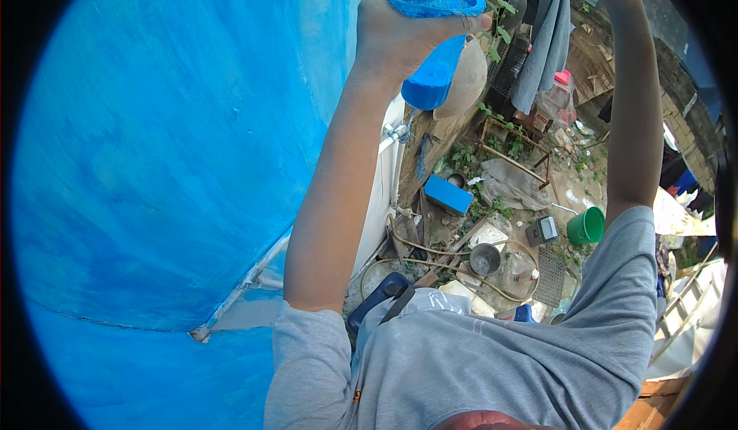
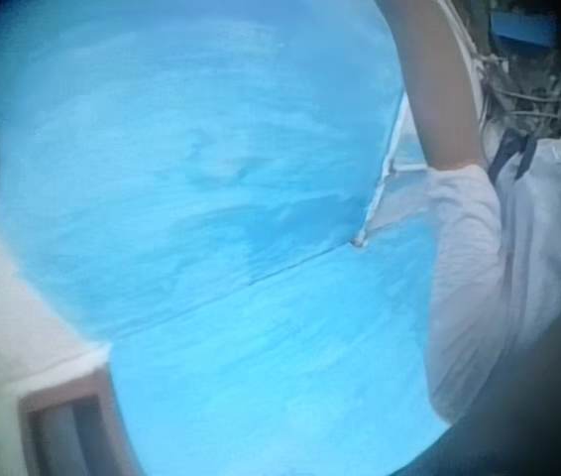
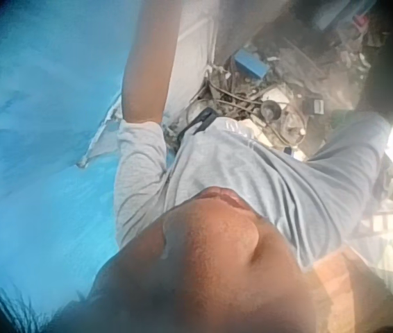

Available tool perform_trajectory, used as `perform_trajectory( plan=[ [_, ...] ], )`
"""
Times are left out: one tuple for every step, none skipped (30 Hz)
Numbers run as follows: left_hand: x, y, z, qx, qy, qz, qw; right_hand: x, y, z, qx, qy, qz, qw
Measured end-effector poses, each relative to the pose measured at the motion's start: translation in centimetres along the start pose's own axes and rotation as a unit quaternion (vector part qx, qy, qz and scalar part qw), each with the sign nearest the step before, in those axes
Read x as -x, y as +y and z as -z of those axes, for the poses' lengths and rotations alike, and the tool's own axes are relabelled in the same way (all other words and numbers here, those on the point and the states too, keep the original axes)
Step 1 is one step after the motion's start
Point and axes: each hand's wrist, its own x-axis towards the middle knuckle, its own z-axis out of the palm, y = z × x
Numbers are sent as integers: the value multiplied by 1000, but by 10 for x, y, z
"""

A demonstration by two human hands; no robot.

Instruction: The person paints a wall using a paintbrush, periodically dipping the brush into a cup of paint before applying more paint to the wall.

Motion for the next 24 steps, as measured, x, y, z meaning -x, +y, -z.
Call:
perform_trajectory(
  plan=[
    [2,0,1,-12,3,2,1000,3,-2,-3,-3,-1,1,1000],
    [3,-1,2,-13,5,2,1000,5,-4,-6,-9,-12,29,999],
    [5,-1,2,-9,29,13,999,6,-5,-10,-14,-23,57,998],
    [6,-1,3,-4,52,24,998,6,-6,-14,-15,-25,57,998],
    [7,-1,4,-4,54,25,998,6,-7,-17,-60,-25,54,996],
    [6,-1,6,-10,36,26,999,7,-7,-19,-103,-26,52,993],
    [6,0,8,-15,17,26,999,8,-8,-21,-104,-26,51,993],
    [6,0,9,-15,19,27,999,9,-9,-21,-73,-26,47,996],
    [7,0,10,-13,16,22,1000,12,-10,-20,-43,-27,43,998],
    [7,0,11,-11,11,16,1000,13,-10,-21,-45,-28,43,998],
    [7,0,12,-12,13,17,1000,16,-11,-21,-62,1,26,998],
    [8,0,12,-14,24,6,1000,17,-12,-22,-79,29,9,996],
    [8,0,13,-16,36,-5,999,18,-12,-24,-81,26,9,996],
    [9,0,14,-15,39,-3,999,20,-12,-24,-85,15,3,996],
    [8,1,15,-22,25,0,999,20,-11,-25,-87,4,-3,996],
    [8,1,16,-29,11,3,1000,22,-11,-27,-87,3,-3,996],
    [7,1,15,-28,11,4,1000,22,-9,-28,-91,9,-4,996],
    [7,1,15,-7,5,10,1000,23,-8,-29,-96,15,-6,995],
    [7,1,15,14,-1,16,1000,25,-6,-29,-96,14,-7,995],
    [7,1,15,15,0,16,1000,25,-3,-31,-111,26,-5,993],
    [6,1,15,5,-2,10,1000,27,-1,-32,-127,38,-3,991],
    [6,1,16,-4,-3,4,1000,27,1,-31,-128,37,-3,991],
    [6,1,16,-3,-2,5,1000,28,3,-30,-113,36,6,993],
    [7,0,15,5,2,9,1000,29,4,-30,-98,35,16,994]
  ],
)
